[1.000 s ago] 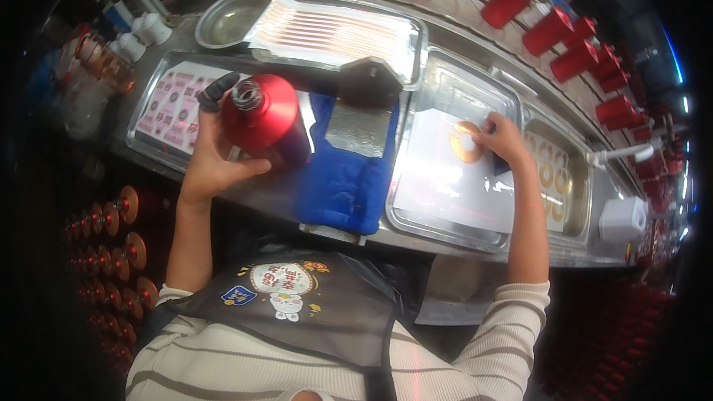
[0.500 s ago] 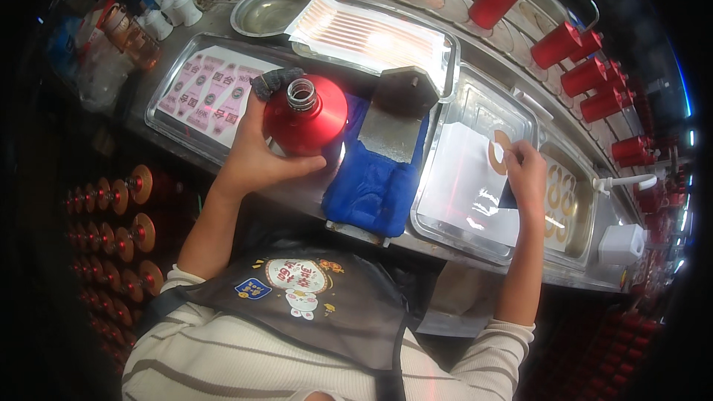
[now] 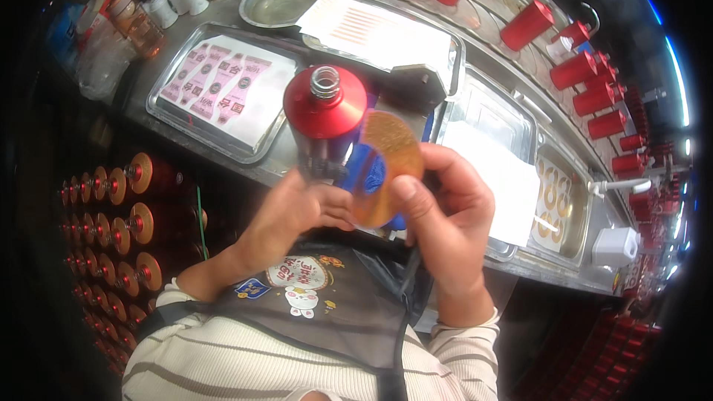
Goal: The person picks up a red cylindrical bottle, applies a circular gold sticker to the neck, then places a red body label on the bottle and smooths it. They wipe the bottle with a blue cloth and place it on a tray, repeating the process with another bottle.
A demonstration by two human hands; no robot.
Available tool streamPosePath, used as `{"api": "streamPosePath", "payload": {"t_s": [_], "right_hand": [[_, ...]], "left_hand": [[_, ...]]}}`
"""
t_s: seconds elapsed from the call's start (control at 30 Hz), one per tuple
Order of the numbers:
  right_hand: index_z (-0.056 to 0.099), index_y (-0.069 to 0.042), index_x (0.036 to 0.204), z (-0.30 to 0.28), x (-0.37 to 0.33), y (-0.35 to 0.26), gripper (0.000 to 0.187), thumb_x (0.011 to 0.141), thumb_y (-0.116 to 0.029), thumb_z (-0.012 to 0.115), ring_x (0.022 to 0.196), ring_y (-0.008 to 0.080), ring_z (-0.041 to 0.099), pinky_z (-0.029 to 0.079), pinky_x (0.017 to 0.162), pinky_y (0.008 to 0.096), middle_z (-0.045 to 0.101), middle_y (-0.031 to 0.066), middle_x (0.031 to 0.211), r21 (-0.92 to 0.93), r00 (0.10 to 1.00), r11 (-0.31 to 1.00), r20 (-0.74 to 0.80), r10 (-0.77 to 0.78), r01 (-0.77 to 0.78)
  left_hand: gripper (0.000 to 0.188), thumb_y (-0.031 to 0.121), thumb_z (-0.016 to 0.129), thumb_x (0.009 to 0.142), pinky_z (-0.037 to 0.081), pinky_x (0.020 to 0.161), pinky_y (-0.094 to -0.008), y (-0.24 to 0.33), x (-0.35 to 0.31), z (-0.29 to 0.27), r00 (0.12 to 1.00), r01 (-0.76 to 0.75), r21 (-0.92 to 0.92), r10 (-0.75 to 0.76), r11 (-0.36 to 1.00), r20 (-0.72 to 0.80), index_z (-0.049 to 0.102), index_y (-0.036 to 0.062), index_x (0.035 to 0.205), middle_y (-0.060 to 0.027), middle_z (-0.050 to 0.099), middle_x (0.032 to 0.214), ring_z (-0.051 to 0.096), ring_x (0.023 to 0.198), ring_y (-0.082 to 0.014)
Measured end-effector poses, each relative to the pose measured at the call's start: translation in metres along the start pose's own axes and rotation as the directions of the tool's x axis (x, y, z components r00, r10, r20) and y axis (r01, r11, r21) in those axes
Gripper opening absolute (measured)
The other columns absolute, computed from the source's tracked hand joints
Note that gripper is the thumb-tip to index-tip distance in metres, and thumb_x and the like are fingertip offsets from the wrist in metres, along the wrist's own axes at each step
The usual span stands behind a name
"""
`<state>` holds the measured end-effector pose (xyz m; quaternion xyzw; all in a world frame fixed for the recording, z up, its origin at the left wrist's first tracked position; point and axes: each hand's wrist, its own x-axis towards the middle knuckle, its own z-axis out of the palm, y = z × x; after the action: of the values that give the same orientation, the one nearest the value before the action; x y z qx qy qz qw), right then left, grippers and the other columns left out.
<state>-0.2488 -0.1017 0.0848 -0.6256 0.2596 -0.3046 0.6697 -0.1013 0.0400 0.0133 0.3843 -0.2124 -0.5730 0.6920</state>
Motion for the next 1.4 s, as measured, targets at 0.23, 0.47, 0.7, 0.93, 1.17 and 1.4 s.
{"api": "streamPosePath", "payload": {"t_s": [0.23,0.47,0.7,0.93,1.17,1.4], "right_hand": [[0.062,0.005,0.123,0.021,0.006,0.015,0.033,0.095,-0.009,0.071,0.059,0.0017,0.052,0.038,0.049,0.0158,0.068,0.0039,0.093,-0.073,0.981,0.978,0.009,-0.194,0.194],[0.058,0.005,0.134,0.015,0.059,0.033,0.043,0.095,-0.006,0.071,0.108,0.0134,0.063,0.050,0.095,0.0268,0.066,0.0089,0.118,-0.169,0.947,0.933,0.012,-0.320,0.317],[0.054,0.001,0.139,0.011,0.095,0.045,0.046,0.097,-0.010,0.067,0.073,0.0050,0.057,0.045,0.063,0.0190,0.065,-0.0005,0.090,-0.001,1.000,1.000,0.009,-0.030,0.030],[0.034,0.001,0.153,0.025,0.059,0.054,0.064,0.096,-0.008,0.061,0.072,0.0087,0.059,0.048,0.063,0.0215,0.060,0.0094,0.109,0.047,0.989,0.989,-0.038,-0.140,0.141],[0.030,0.002,0.154,0.028,0.064,0.053,0.078,0.087,-0.001,0.070,0.131,0.0229,0.052,0.046,0.109,0.0353,0.044,0.0171,0.147,0.050,0.995,0.993,-0.012,-0.102,0.103],[0.029,0.002,0.154,0.023,0.064,0.051,0.081,0.086,-0.002,0.072,0.119,0.0224,0.062,0.054,0.098,0.0331,0.050,0.0185,0.142,0.050,0.986,0.987,0.059,-0.156,0.153]], "left_hand": [[0.040,-0.006,0.066,0.093,0.054,0.090,-0.0267,0.024,0.017,0.008,0.842,-0.503,0.073,0.507,0.861,-0.181,0.046,0.0022,0.127,-0.0076,0.066,0.107,0.066,0.099,-0.0107],[0.034,-0.004,0.072,0.089,0.049,0.066,-0.0183,0.024,0.043,-0.002,0.697,-0.544,0.444,0.678,0.712,-0.234,0.051,0.0026,0.115,-0.0010,0.064,0.091,0.062,0.075,-0.0052],[0.053,0.007,0.080,0.080,0.043,0.083,-0.0274,0.008,0.055,-0.015,0.662,-0.449,0.594,0.695,0.668,-0.281,0.049,0.0025,0.123,-0.0038,0.054,0.107,0.047,0.088,-0.0098],[0.063,0.013,0.069,0.093,0.030,0.118,-0.0380,0.027,0.074,-0.038,0.853,-0.485,0.188,0.509,0.854,-0.111,0.037,-0.0021,0.145,-0.0163,0.048,0.143,0.045,0.136,-0.0224],[0.070,0.009,0.067,0.093,0.040,0.111,-0.0349,0.014,0.064,-0.022,0.891,-0.448,0.139,0.454,0.883,-0.012,0.029,-0.0015,0.150,-0.0151,0.046,0.144,0.049,0.131,-0.0191],[0.071,0.007,0.069,0.092,0.040,0.112,-0.0348,0.005,0.064,-0.016,0.879,-0.459,0.127,0.471,0.879,-0.079,0.029,-0.0024,0.150,-0.0160,0.044,0.146,0.049,0.131,-0.0189]]}}
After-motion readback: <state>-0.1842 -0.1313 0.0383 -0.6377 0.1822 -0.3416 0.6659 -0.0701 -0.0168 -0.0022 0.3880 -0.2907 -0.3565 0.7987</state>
